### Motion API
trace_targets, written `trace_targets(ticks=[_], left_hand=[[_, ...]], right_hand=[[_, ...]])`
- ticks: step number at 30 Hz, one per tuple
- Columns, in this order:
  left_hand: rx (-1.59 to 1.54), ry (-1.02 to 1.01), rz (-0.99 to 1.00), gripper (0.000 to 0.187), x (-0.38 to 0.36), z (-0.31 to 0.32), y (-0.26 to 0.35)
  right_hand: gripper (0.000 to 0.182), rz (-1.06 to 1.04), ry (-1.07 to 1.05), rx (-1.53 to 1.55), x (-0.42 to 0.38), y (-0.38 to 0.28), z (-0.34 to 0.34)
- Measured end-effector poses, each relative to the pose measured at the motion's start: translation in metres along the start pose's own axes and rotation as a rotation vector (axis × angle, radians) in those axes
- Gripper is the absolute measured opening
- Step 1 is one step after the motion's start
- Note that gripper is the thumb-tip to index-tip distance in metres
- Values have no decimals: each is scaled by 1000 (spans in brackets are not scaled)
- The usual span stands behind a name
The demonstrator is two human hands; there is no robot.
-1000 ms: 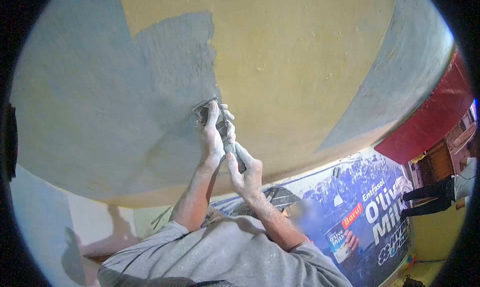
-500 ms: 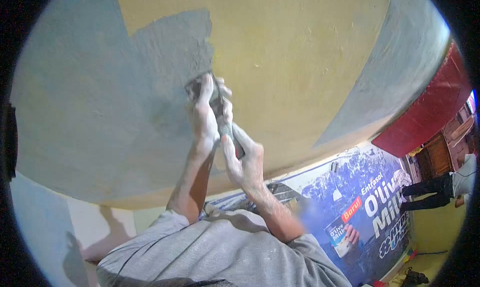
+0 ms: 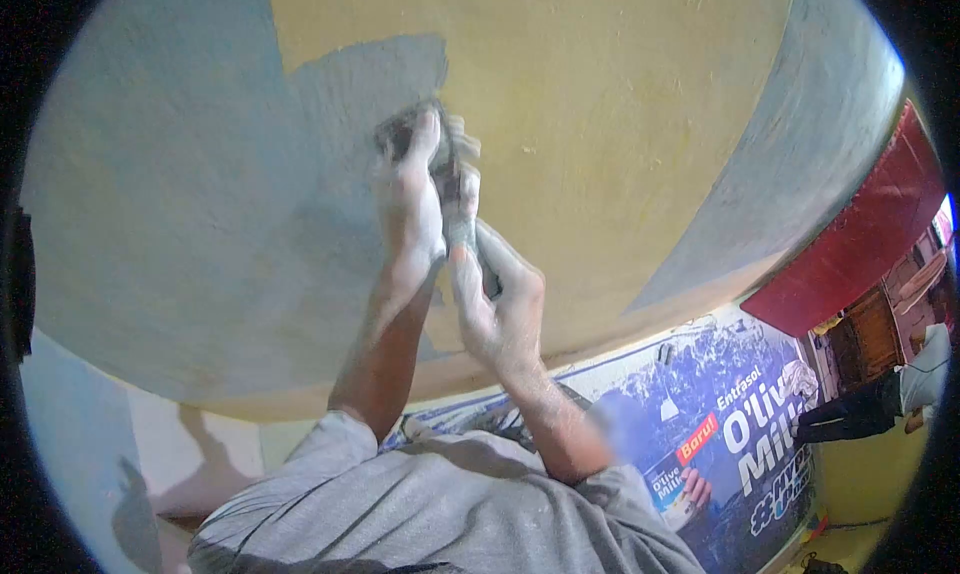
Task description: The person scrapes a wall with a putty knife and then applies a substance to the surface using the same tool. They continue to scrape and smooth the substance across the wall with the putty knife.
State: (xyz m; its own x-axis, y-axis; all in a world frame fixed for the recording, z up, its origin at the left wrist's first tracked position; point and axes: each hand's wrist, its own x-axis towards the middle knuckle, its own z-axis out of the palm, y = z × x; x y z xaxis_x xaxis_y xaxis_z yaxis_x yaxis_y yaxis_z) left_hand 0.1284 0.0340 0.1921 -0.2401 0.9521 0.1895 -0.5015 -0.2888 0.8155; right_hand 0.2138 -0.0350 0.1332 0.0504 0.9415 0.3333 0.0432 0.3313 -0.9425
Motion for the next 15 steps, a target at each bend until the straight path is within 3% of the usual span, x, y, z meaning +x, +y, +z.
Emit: trace_targets(ticks=[15], left_hand=[[10, 4, 19, 25, -12, 11, 9]], right_hand=[[30, -32, -24, 116, -5, -13, -11]])
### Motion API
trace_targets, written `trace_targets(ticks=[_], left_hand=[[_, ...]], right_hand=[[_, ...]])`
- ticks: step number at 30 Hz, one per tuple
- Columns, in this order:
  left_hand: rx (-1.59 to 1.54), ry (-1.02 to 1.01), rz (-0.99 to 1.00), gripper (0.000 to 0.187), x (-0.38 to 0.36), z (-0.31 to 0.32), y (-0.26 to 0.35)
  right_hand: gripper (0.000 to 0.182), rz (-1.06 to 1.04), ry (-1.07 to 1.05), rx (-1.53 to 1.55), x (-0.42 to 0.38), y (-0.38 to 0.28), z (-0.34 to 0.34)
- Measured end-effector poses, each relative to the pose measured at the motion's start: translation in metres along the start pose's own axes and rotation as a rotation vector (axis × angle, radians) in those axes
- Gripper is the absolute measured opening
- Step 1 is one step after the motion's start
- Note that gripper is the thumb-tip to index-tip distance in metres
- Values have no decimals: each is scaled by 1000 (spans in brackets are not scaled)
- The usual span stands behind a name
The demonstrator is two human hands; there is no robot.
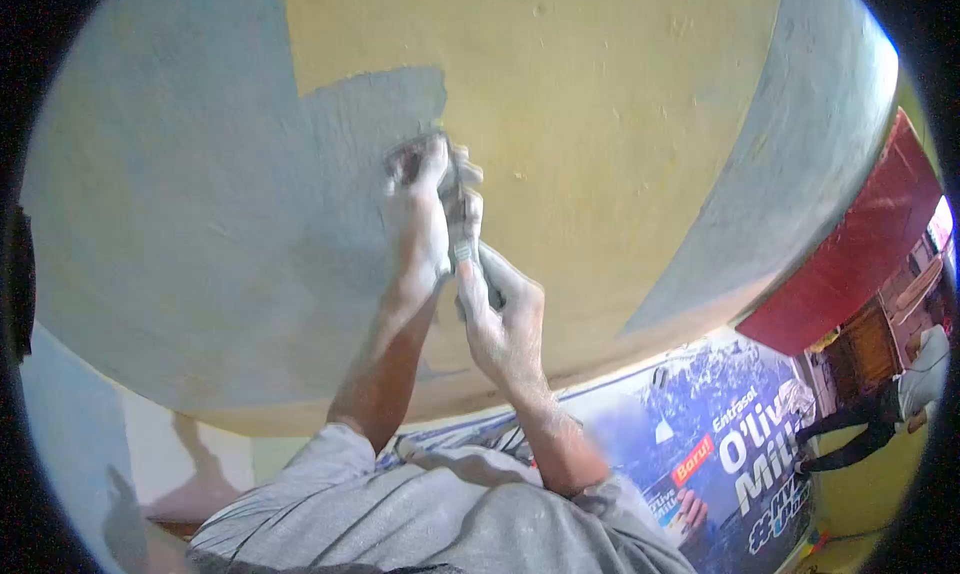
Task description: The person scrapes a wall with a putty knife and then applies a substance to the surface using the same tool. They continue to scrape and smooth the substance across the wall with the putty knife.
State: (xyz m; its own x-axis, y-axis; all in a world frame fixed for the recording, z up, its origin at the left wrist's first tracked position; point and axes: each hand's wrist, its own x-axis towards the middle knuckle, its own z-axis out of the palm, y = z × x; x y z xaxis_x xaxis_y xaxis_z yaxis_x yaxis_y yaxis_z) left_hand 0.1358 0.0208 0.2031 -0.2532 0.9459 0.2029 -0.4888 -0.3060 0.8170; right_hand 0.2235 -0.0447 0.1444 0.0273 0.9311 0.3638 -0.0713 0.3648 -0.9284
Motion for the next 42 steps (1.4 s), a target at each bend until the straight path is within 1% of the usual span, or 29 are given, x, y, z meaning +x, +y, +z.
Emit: trace_targets(ticks=[2, 3, 5, 6, 7, 9, 11, 12, 13, 14, 16, 18, 19, 20, 21, 22, 23, 24, 25, 26, 27, 29, 30, 32, 33, 37, 39, 41, 42], left_hand=[[24, -2, -34, 24, 3, 3, 5], [27, 1, -39, 24, -10, -2, 5], [25, 23, -21, 24, -23, -8, 1], [27, 34, 48, 24, -25, -6, 0], [27, 26, 61, 24, -22, -3, 4], [-48, -44, 92, 24, -9, 4, 11], [0, -63, 59, 27, -10, 18, 33], [15, -109, 75, 28, -8, 21, 39], [36, -150, 82, 29, -11, 18, 39], [48, -136, 65, 29, -18, 10, 35], [-4, -193, 45, 32, -34, -7, 22], [-33, -259, -52, 31, -46, -48, -17], [-43, -210, -148, 29, -55, -69, -39], [-50, -156, -250, 28, -66, -92, -63], [-38, -61, -323, 26, -75, -112, -89], [-27, 30, -390, 24, -80, -131, -114], [-74, 46, -423, 23, -82, -151, -136], [-98, 76, -431, 24, -86, -157, -143], [-122, 103, -433, 24, -88, -163, -150], [-120, 106, -439, 24, -85, -169, -157], [-145, 123, -428, 25, -82, -170, -156], [-166, 152, -422, 25, -83, -163, -144], [-127, 129, -386, 25, -82, -156, -133], [-81, 97, -327, 25, -72, -151, -133], [-77, 97, -337, 25, -69, -152, -135], [-120, 126, -403, 24, -62, -150, -147], [-94, 148, -357, 25, -63, -152, -149], [-71, 154, -387, 25, -63, -151, -148], [-69, 152, -367, 25, -63, -153, -151]], right_hand=[[31, 76, -35, -20, 2, -9, -3], [31, 83, -35, -19, -12, -9, -3], [30, 14, -26, -18, -24, -4, -2], [29, 42, 2, -28, -26, -4, 0], [29, 28, 2, -24, -23, -9, 0], [28, -98, -5, -119, -11, -17, 0], [27, -117, -2, -13, -5, -34, 2], [27, -138, -20, 4, -1, -37, 0], [27, -146, -38, 26, -4, -36, -3], [27, -123, -38, 34, -11, -31, -7], [28, -11, -78, 25, -25, -18, -12], [29, -97, -53, -116, -53, 25, -10], [31, 65, -80, -19, -69, 60, -10], [30, 175, -121, 28, -84, 97, -12], [29, 264, -139, 27, -97, 114, -13], [28, 270, -173, -26, -107, 156, -17], [28, 283, -170, -25, -112, 175, -17], [28, 285, -179, -108, -116, 181, -16], [28, 279, -190, -191, -120, 187, -17], [31, 351, -233, -192, -122, 193, -18], [31, 361, -234, -191, -120, 187, -15], [37, 329, -170, -51, -119, 168, -7], [40, 296, -154, -20, -119, 171, -5], [40, 291, -113, -30, -113, 168, 4], [40, 276, -71, -42, -110, 167, 7], [37, 225, -35, -78, -105, 181, 11], [36, 276, -23, -101, -109, 184, 11], [36, 348, -15, -140, -112, 185, 13], [36, 351, -8, -137, -111, 189, 16]])
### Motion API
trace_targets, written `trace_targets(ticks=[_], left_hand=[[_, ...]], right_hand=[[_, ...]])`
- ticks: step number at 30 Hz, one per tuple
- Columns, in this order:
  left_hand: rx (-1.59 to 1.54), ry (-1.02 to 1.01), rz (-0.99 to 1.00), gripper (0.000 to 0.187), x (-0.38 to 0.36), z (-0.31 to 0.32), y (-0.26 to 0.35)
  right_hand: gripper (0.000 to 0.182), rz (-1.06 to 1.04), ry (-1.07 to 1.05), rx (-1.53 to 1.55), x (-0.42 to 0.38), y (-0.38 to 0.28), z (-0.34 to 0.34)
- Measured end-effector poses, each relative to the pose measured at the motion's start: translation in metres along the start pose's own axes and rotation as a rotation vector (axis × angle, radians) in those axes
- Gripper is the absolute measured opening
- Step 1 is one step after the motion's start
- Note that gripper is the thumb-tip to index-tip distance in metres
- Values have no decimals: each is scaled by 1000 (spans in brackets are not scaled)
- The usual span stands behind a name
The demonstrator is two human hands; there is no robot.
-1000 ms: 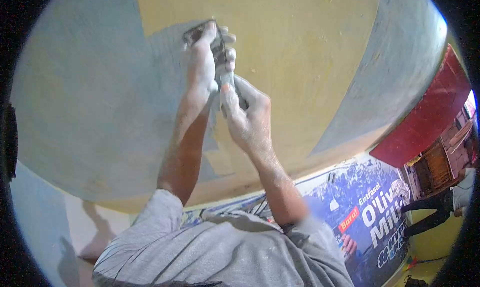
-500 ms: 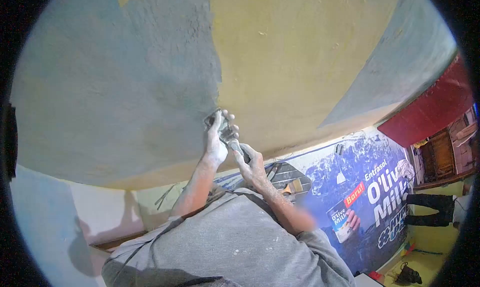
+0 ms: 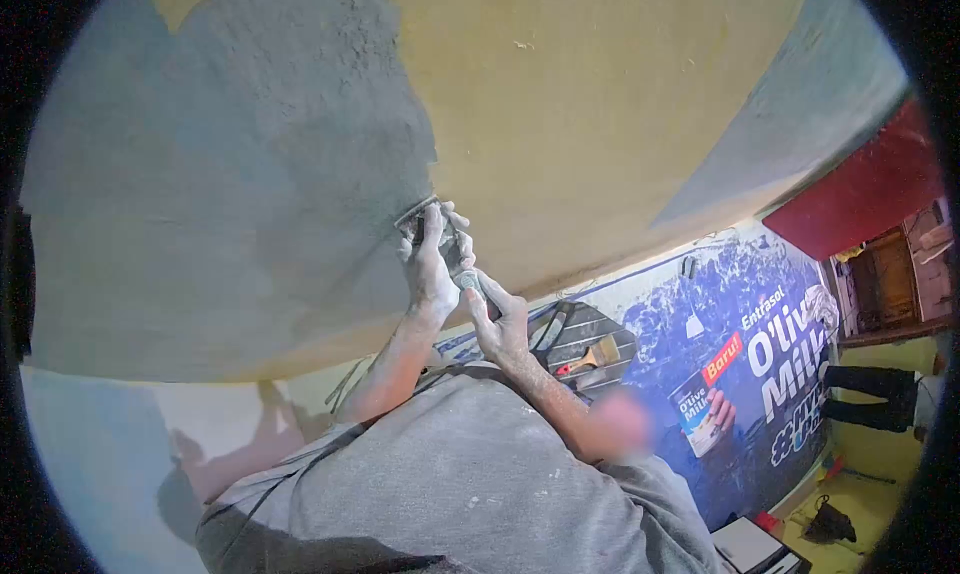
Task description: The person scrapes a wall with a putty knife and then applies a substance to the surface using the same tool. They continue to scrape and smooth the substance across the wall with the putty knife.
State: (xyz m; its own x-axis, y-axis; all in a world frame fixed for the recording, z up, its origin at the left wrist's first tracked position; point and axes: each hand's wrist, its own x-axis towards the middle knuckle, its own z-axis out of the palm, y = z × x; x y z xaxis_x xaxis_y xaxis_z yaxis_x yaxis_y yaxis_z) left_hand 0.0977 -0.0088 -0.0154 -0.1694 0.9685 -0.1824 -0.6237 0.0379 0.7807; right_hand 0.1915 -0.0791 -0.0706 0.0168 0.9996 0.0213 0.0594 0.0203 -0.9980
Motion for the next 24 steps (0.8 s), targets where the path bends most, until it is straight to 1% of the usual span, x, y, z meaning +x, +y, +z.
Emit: trace_targets(ticks=[2, 3, 5, 7, 9, 10, 11, 13, 15, 17, 18, 19, 21, 22, 23, 24], left_hand=[[18, -39, 67, 25, 9, -9, -6], [21, -51, 66, 25, 8, -10, -4], [12, -77, 27, 23, 9, -11, -1], [64, -65, 19, 22, 7, -11, 5], [70, -101, 2, 21, 7, -10, 7], [53, -85, -9, 21, 6, -8, 8], [51, -86, -23, 21, 5, -5, 10], [96, -22, -17, 22, 1, -4, 11], [60, -48, -35, 23, 1, -10, 7], [97, -61, 54, 26, 9, -15, 2], [164, -120, 70, 25, 11, -17, 4], [162, -132, 69, 25, 12, 1, 22], [138, -156, 96, 23, 5, 26, 51], [236, -131, 167, 22, 7, 30, 54], [228, -138, 184, 22, 7, 27, 50], [261, -109, 167, 22, 5, 15, 40]], right_hand=[[36, -229, 118, -18, 9, 11, 8], [36, -234, 129, -16, 9, 15, 10], [36, -229, 122, -63, 10, 25, 12], [35, -164, 130, -43, 2, 6, 16], [34, -81, 144, -46, -2, -3, 16], [34, -33, 136, -21, -4, -12, 16], [34, -22, 145, -28, -3, -10, 17], [31, -102, 172, -13, -1, -8, 20], [29, -82, 200, -29, 0, 0, 24], [29, -132, 240, -65, 10, 22, 32], [27, -191, 270, -36, 9, 21, 34], [27, -153, 273, -32, 10, -2, 35], [29, -106, 156, -68, 19, -41, 25], [31, 0, 155, -19, 20, -49, 28], [31, -20, 153, -21, 18, -42, 31], [29, -77, 218, -6, 11, -24, 38]])
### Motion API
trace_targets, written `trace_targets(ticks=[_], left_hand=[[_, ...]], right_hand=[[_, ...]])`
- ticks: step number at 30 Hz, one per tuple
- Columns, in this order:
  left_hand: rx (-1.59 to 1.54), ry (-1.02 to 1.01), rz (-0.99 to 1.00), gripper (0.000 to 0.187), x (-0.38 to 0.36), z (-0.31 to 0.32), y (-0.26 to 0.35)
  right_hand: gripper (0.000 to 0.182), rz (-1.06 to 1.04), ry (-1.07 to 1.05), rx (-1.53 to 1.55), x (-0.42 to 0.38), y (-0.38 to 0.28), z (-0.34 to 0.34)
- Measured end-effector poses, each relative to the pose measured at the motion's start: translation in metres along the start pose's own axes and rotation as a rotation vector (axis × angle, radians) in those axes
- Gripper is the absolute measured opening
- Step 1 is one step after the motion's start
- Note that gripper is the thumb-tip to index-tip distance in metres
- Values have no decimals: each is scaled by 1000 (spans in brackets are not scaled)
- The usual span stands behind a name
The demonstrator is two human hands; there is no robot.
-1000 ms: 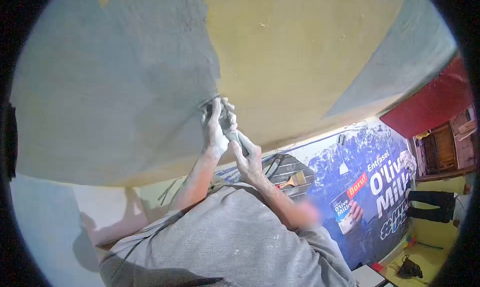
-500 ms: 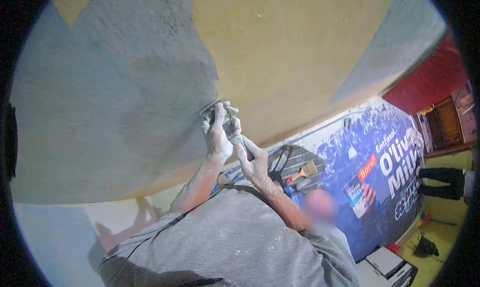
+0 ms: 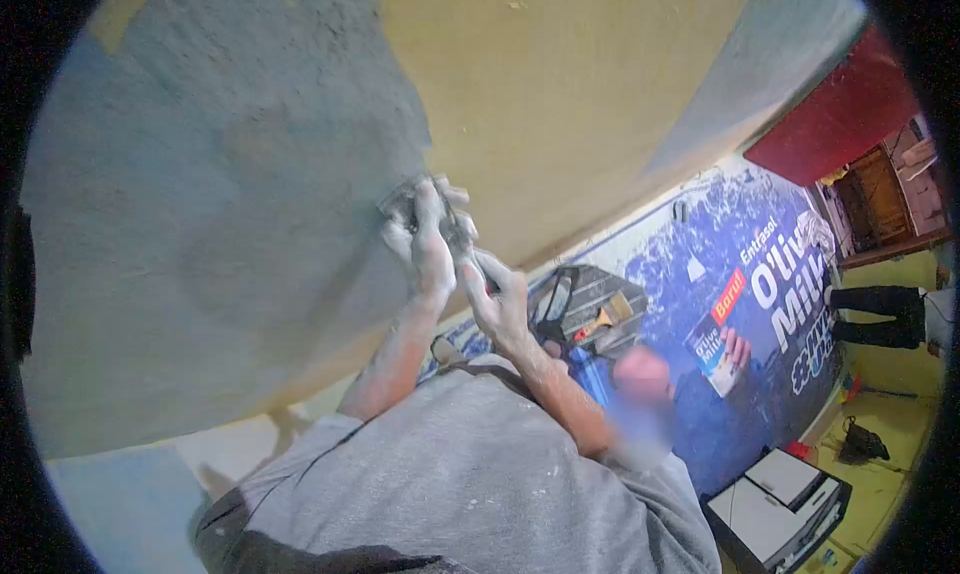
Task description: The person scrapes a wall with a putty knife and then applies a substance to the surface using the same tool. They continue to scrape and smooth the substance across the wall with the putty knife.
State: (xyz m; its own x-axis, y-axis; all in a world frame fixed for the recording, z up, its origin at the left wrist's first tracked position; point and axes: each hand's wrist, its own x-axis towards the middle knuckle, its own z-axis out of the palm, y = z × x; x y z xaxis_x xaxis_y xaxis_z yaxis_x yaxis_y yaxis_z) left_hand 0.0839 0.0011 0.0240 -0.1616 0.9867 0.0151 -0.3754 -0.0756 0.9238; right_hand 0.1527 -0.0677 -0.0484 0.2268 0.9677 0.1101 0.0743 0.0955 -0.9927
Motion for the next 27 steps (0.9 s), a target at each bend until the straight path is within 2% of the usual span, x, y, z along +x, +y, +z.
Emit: trace_targets(ticks=[1, 2, 3, 5, 6, 9, 10, 13, 15, 17, 18, 19, 21, 22, 23, 27], left_hand=[[37, 22, -27, 23, -4, -8, -11], [24, -7, -16, 24, -5, -15, -21], [22, -20, -13, 24, 0, -9, -12], [-12, -69, -35, 23, -1, 5, 14], [27, -31, -47, 21, -1, 9, 17], [-23, -61, -14, 22, -1, -8, -17], [-2, -33, -32, 22, -2, -6, -16], [-44, -34, -108, 21, -2, 6, -3], [-42, -53, -50, 20, 1, 1, -14], [-102, -79, -58, 21, 2, -9, -32], [-74, -51, -50, 21, 2, -8, -33], [-80, -51, -41, 21, 6, 1, -21], [-78, -94, -64, 21, 2, 8, -2], [-104, -25, -150, 22, 9, 6, -11], [-111, -31, -133, 22, 10, 2, -20], [-78, -60, -33, 24, 8, -7, -40]], right_hand=[[29, -49, 69, 21, -10, 14, 4], [30, -24, 42, -5, -15, 23, 1], [31, 56, 36, 68, -18, 13, 0], [32, 26, 41, -31, -5, -24, -6], [33, 159, 5, 100, -7, -23, -7], [32, 37, 75, -59, -14, 5, -2], [32, -13, 85, -2, -15, 6, -1], [32, 115, 72, -5, -13, -17, -9], [33, 119, 84, 30, -11, -13, -8], [33, 131, 28, -190, -11, -3, -12], [32, -38, 74, -121, -10, 7, -11], [31, -85, 102, -57, -11, 2, -9], [31, 29, 45, -132, -3, -13, -15], [31, 209, 20, -82, 0, -15, -15], [31, 189, 20, -82, 2, -12, -14], [31, -201, 172, -79, -8, 23, -7]])
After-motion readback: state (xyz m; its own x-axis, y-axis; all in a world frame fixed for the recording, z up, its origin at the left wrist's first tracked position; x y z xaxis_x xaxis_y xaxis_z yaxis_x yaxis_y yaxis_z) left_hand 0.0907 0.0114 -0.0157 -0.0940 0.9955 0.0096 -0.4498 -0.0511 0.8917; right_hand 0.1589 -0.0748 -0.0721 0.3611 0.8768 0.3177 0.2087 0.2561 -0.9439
